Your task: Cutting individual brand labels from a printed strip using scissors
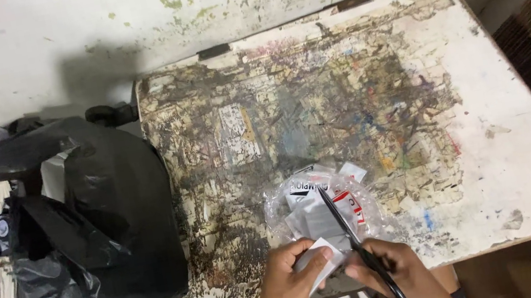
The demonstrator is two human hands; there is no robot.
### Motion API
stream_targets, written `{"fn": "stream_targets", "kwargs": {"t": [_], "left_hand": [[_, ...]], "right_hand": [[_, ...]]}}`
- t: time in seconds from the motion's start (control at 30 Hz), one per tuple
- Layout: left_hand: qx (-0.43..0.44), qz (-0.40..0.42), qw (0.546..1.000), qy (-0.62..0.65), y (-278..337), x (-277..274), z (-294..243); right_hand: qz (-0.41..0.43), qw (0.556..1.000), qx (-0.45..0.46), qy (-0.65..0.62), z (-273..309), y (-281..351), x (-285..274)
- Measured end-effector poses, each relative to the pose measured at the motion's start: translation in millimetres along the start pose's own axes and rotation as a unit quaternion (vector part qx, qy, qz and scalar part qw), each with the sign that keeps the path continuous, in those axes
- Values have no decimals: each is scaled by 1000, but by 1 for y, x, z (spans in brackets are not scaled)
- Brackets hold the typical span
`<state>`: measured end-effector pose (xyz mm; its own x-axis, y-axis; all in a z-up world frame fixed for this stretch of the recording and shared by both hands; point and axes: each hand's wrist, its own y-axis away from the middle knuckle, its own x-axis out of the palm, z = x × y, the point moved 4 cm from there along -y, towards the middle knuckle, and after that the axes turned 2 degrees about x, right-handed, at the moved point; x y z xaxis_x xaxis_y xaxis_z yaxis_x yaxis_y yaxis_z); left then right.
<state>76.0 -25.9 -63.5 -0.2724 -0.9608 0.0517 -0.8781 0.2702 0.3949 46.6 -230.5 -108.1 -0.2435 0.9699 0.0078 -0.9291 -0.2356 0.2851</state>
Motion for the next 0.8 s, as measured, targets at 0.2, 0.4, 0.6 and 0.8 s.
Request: {"fn": "stream_targets", "kwargs": {"t": [0.2,0.4,0.6,0.8], "left_hand": [[-116,-24,993,-13,20,20,-9],[-133,-8,991,-7,50,18,8],[-60,-21,994,-86,60,10,-4],[-25,-7,990,-136,58,10,-15]], "right_hand": [[-24,989,85,-122,64,7,15],[-82,996,-30,-13,58,15,-25],[-135,987,-67,-50,76,18,-27],[-162,986,-45,-4,89,28,-33]]}}
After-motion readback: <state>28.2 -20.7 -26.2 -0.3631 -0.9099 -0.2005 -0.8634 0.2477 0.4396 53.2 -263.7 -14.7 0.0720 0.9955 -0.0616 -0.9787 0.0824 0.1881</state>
